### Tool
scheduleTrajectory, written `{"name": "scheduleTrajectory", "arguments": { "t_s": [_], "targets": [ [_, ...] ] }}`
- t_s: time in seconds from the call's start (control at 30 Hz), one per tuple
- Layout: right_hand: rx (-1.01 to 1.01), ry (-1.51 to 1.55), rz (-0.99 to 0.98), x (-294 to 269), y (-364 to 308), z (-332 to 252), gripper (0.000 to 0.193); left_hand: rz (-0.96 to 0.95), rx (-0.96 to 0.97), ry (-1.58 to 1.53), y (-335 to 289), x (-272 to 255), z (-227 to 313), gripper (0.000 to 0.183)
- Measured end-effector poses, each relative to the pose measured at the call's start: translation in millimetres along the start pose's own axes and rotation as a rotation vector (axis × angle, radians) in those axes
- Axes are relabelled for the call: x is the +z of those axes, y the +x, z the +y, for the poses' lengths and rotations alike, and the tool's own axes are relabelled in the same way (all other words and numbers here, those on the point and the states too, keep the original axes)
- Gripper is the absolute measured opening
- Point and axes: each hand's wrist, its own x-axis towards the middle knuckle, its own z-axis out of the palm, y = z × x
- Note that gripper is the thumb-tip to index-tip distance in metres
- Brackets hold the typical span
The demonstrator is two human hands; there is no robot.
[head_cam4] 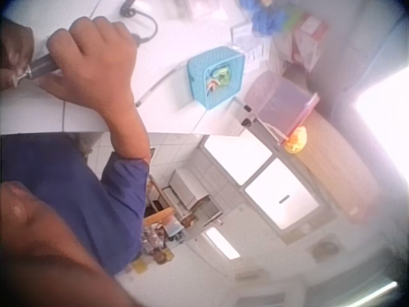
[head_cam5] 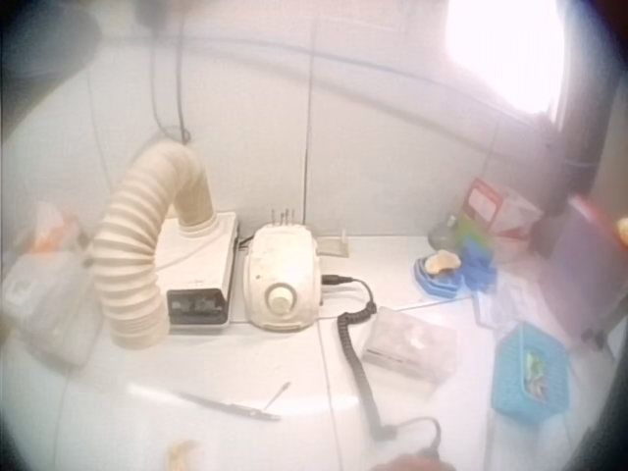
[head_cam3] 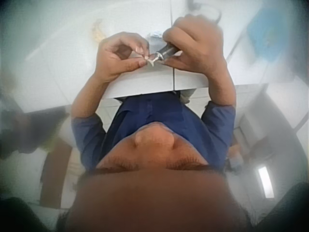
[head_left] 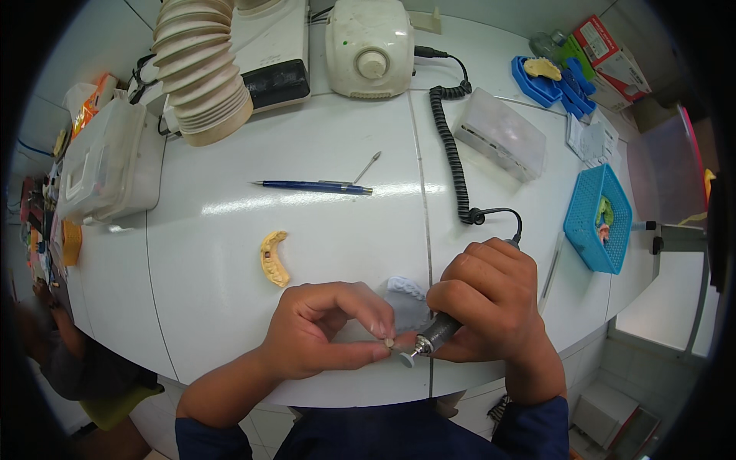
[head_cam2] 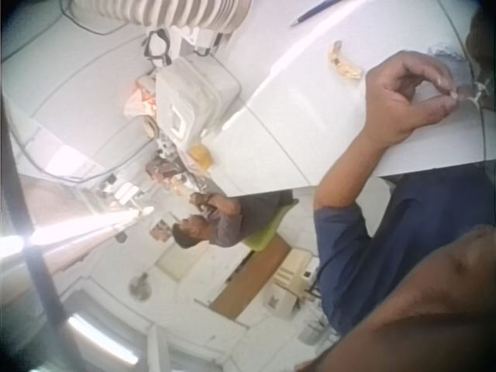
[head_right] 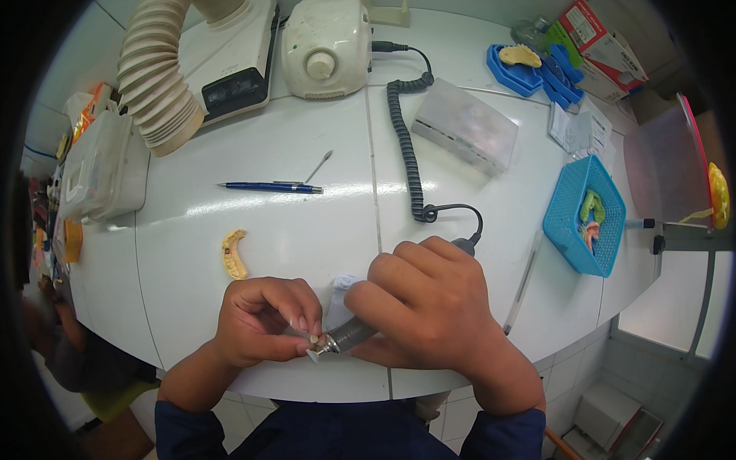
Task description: The person handles a dental prosthesis, separating the upper and lower halves. They then use a rotary tool to grind and shape a small component of the prosthesis before reassembling the parts.
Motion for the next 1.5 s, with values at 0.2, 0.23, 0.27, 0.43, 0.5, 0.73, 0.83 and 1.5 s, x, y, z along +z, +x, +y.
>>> {"name": "scheduleTrajectory", "arguments": {
  "t_s": [0.2, 0.23, 0.27, 0.43, 0.5, 0.73, 0.83, 1.5],
  "targets": [
    [0.003, -0.002, 0.022, 0.1, -0.3, -0.6, 0.041, -0.001, 0.112, 0.211, 0.8, -1.0, 3.7, 0.025],
    [0.004, -0.002, 0.022, -0.3, -0.1, -0.9, 0.041, -0.001, 0.12, 0.225, 0.9, -1.1, 3.8, 0.025],
    [0.005, -0.001, 0.021, -0.6, 0.0, -1.1, 0.041, -0.001, 0.128, 0.238, 0.8, -1.1, 3.9, 0.025],
    [-0.011, -0.012, 0.042, 0.4, 0.1, -0.7, 0.04, -0.006, 0.134, 0.185, -2.2, -1.7, 1.9, 0.021],
    [-0.016, -0.014, 0.052, 0.6, 0.1, -1.1, 0.04, 0.001, 0.11, 0.104, -4.7, -0.8, 0.0, 0.02],
    [-0.016, -0.011, 0.059, 2.5, 0.0, -1.0, 0.04, 0.108, 0.007, 0.04, -3.6, 6.5, 3.4, 0.025],
    [-0.007, -0.007, 0.038, 1.7, -0.2, -0.8, 0.041, 0.116, 0.011, 0.087, -4.2, 6.8, 4.4, 0.024],
    [0.029, -0.097, -0.058, 1.1, 1.6, -2.6, 0.047, 0.066, -0.065, -0.143, -11.6, 1.0, 1.7, 0.019]
  ]
}}
